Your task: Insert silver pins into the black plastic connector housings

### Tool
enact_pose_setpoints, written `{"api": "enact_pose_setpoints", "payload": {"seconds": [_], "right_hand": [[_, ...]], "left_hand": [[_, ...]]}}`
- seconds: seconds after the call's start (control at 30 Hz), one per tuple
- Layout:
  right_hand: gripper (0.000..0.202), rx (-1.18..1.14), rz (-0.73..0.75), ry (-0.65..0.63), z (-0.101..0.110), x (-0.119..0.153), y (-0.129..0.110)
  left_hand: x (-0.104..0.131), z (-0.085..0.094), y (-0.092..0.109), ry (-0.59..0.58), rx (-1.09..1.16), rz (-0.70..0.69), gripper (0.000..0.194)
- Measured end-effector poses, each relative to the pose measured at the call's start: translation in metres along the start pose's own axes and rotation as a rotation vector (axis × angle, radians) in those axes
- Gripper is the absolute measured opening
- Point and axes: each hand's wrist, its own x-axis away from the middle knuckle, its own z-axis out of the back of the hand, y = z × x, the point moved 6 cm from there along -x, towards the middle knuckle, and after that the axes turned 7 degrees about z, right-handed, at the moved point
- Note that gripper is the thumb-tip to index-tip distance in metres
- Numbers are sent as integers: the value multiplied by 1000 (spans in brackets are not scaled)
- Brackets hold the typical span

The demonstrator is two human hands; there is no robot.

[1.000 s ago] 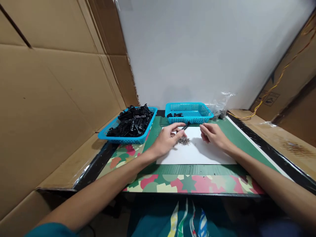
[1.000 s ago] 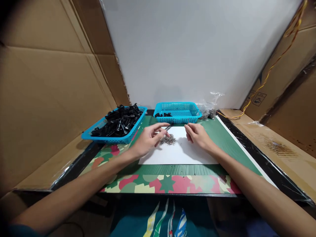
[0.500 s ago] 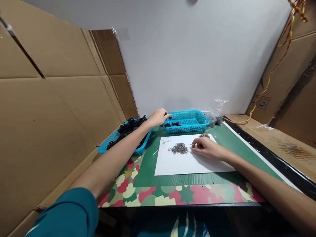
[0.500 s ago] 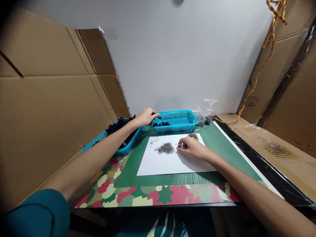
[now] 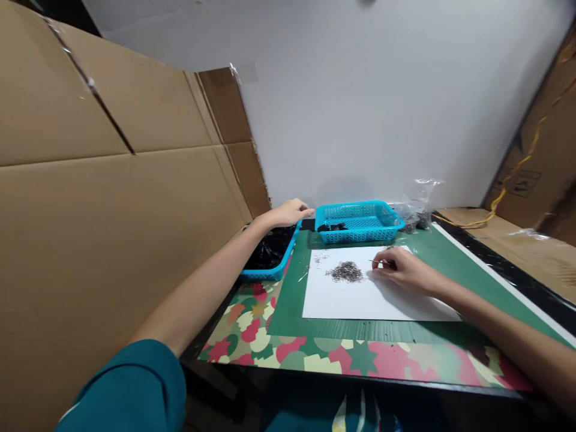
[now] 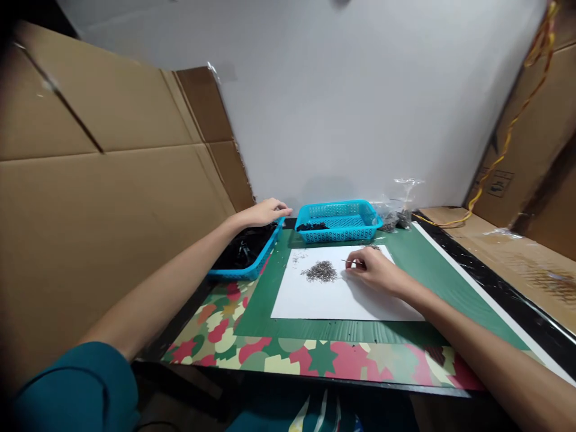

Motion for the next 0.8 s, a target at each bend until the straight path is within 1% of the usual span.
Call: {"api": "enact_pose_setpoints", "payload": {"seconds": [0.07,0.13,0.17,0.27,0.33,0.4,0.5,0.57,0.67,0.8], "right_hand": [[29,13,-13,-31,-2,3,1],[27,12,-37,-86,-7,4,4],[25,17,-42,-85,-9,5,5],[21,27,-45,-67,-12,5,6],[22,24,-39,-70,-12,5,5],[24,26,-29,-68,-10,5,4],[30,46,-25,-40,-6,5,4],[32,56,-35,-40,-6,4,5],[29,58,-53,-38,-7,3,6],[28,46,-67,0,-4,3,6]], "left_hand": [[15,15,-24,-37,-11,54,46],[32,25,-49,-112,-33,117,41],[41,29,-59,-144,-40,143,38],[64,33,-79,-202,-46,178,35],[75,28,-83,-241,-30,169,36],[81,19,-83,-284,-3,147,39],[83,4,-82,-318,26,108,44],[82,-3,-83,-319,27,86,40],[79,-6,-86,-309,14,61,34],[75,-3,-90,-297,-12,26,35]]}}
